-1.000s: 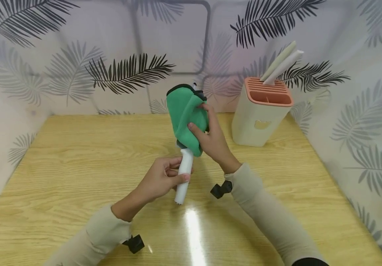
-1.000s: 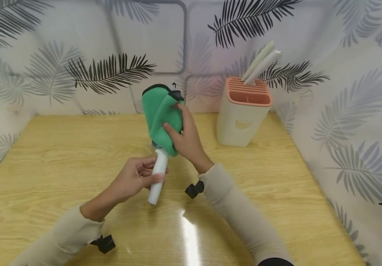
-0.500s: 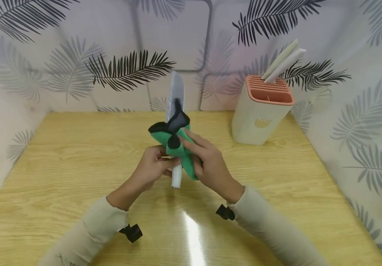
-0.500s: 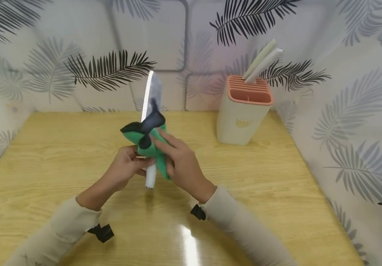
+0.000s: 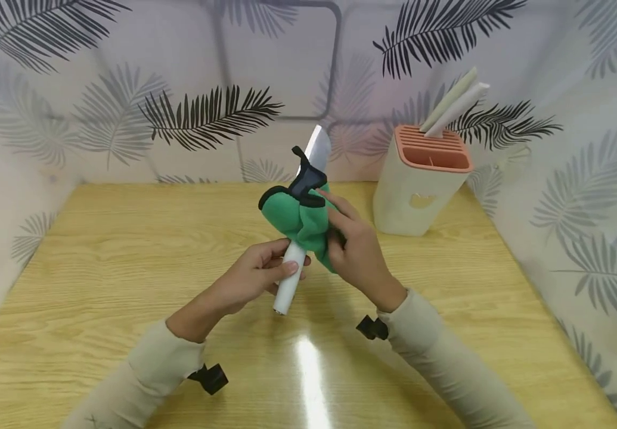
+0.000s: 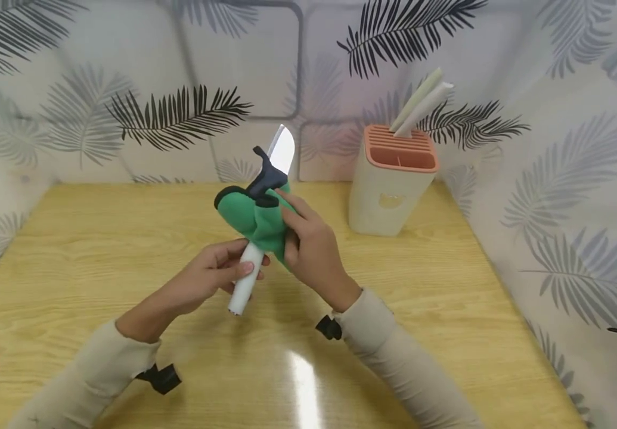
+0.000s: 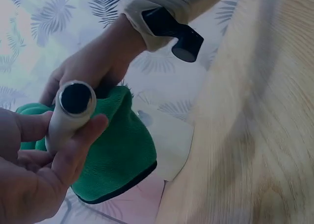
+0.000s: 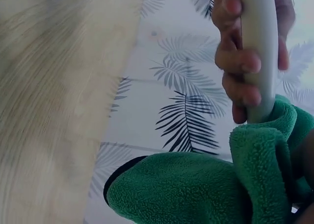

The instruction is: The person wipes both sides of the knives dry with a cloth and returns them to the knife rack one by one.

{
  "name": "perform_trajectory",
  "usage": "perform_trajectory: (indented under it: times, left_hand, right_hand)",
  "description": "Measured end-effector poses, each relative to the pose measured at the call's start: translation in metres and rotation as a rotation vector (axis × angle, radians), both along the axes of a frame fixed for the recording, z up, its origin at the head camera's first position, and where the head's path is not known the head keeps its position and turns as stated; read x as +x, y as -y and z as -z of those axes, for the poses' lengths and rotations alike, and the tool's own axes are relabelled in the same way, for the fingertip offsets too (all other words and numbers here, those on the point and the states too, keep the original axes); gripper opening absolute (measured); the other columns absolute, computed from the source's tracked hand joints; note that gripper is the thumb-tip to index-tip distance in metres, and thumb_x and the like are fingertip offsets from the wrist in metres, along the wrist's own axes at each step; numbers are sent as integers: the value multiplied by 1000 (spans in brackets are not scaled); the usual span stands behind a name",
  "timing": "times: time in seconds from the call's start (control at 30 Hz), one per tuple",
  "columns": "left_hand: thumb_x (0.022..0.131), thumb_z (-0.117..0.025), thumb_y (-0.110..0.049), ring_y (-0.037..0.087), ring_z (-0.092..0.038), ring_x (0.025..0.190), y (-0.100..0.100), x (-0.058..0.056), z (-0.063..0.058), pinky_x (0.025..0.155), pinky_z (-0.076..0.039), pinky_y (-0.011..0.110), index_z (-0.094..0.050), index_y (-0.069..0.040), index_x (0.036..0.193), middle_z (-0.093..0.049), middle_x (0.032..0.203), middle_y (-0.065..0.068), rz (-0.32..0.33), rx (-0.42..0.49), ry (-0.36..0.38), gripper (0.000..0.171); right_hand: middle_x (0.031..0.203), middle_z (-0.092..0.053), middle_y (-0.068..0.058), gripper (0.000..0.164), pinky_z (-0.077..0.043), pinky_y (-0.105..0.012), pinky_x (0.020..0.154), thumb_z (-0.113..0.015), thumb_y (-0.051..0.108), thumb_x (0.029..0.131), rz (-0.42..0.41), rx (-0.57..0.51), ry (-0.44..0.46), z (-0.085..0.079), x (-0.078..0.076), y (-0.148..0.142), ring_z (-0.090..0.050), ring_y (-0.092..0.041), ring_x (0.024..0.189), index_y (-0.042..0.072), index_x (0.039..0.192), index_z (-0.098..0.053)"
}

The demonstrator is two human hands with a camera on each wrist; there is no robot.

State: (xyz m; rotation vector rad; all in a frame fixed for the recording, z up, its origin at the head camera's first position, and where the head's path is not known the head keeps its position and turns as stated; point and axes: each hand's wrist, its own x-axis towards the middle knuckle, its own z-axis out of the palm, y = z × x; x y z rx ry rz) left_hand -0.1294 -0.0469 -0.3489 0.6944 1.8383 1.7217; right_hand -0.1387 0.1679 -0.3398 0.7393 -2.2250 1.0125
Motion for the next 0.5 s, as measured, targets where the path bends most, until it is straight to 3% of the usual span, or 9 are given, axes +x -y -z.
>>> perform_trajectory:
  times: [0.13,0.23,0.37,0.5]
  left_hand:
    - [107,-43,-14,8,-64,104,3,-2,-4,72,-59,33,-41,1,146,-62,122,2,62,18,72,42]
    - [106,-44,-12,9,-65,103,3,-3,-5,73,-59,33,-40,3,147,-63,123,11,69,23,82,44]
    - [102,-48,-5,11,-67,95,1,-4,-2,72,-60,31,-44,10,141,-64,118,19,-40,47,63,42]
    - [96,-51,2,11,-67,88,2,-6,3,70,-61,31,-47,16,134,-66,104,4,-152,85,72,40]
  right_hand:
    - [136,-61,-13,42,-52,-43,99,-48,-5,87,-4,-104,75,1,-3,-7,-59,-28,124,3,122,-70]
    - [137,-59,-13,36,-52,-44,95,-60,8,88,-6,-129,100,2,-1,-5,-58,-28,122,4,123,-69]
    - [133,-61,-14,38,-54,-43,97,-76,11,86,-66,-110,61,4,6,5,-61,-29,121,5,122,-68]
    - [124,-65,-15,33,-55,-40,100,-72,-2,86,-140,-111,49,8,18,11,-64,-28,115,3,119,-70]
